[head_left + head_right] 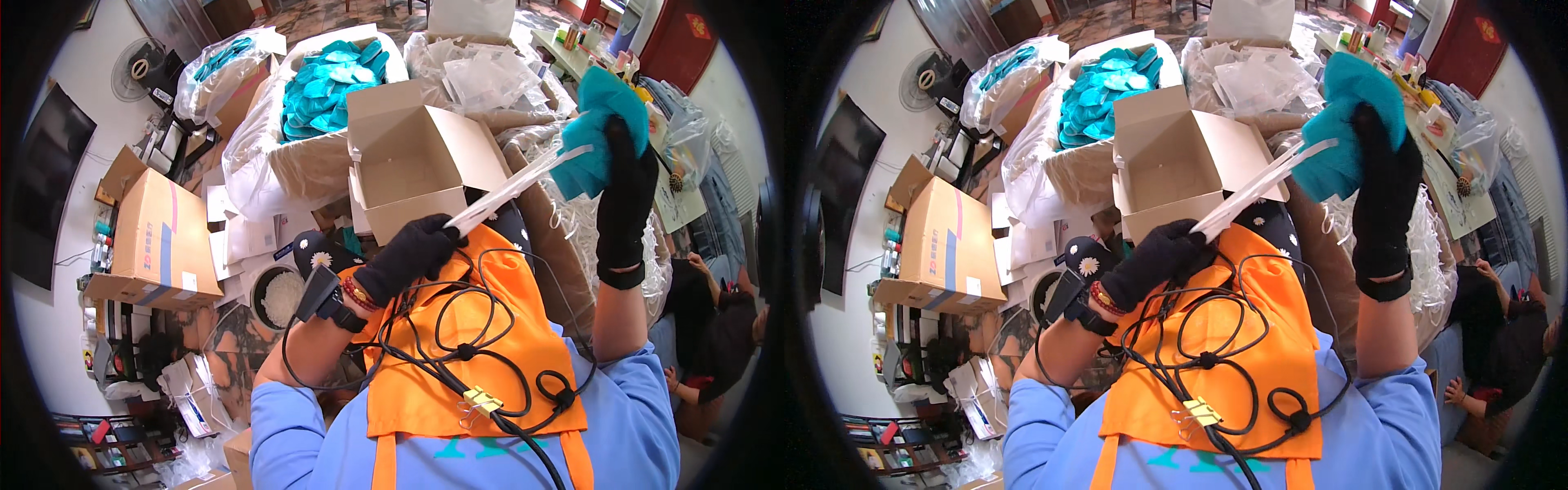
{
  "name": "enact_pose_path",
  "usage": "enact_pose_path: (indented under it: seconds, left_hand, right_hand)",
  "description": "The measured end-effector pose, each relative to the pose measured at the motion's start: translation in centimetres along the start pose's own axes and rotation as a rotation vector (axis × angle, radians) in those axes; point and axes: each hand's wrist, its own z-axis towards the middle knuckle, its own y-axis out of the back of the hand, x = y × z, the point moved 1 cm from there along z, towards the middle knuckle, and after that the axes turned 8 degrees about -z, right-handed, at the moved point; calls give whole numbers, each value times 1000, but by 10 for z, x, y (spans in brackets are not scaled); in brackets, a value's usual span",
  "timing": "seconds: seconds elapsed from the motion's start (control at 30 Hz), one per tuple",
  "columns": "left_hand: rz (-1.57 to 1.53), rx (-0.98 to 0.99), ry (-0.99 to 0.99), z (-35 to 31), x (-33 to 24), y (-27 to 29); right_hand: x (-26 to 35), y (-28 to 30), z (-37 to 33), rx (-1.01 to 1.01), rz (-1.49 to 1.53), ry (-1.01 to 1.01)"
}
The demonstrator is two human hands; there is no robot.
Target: Packaging teal-colored face masks into small white boxes and cardboard shipping boxes.
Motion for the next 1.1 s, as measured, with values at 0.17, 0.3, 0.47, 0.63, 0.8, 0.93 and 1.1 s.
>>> enact_pose_path:
  seconds: [0.17,0.3,0.47,0.63,0.8,0.93,1.1]
  left_hand:
    - [-107,50,-39,-13,-9,11]
    - [-273,150,-134,-17,-9,0]
    - [-418,279,29,-34,-39,-17]
    - [-187,277,-84,-33,-35,-24]
    - [-216,230,4,-31,-31,-25]
    - [-165,192,29,-31,-34,-27]
    - [-252,207,13,-25,-15,-20]
  right_hand:
    - [-4,5,6,53,35,0]
    - [-10,-10,-6,202,-132,-3]
    - [-18,-16,-14,251,-64,-60]
    - [-11,-17,-14,271,-75,-82]
    - [-12,-18,-14,256,-56,-121]
    - [-17,-15,-13,267,-3,-124]
    - [-19,-13,-12,247,-16,-145]
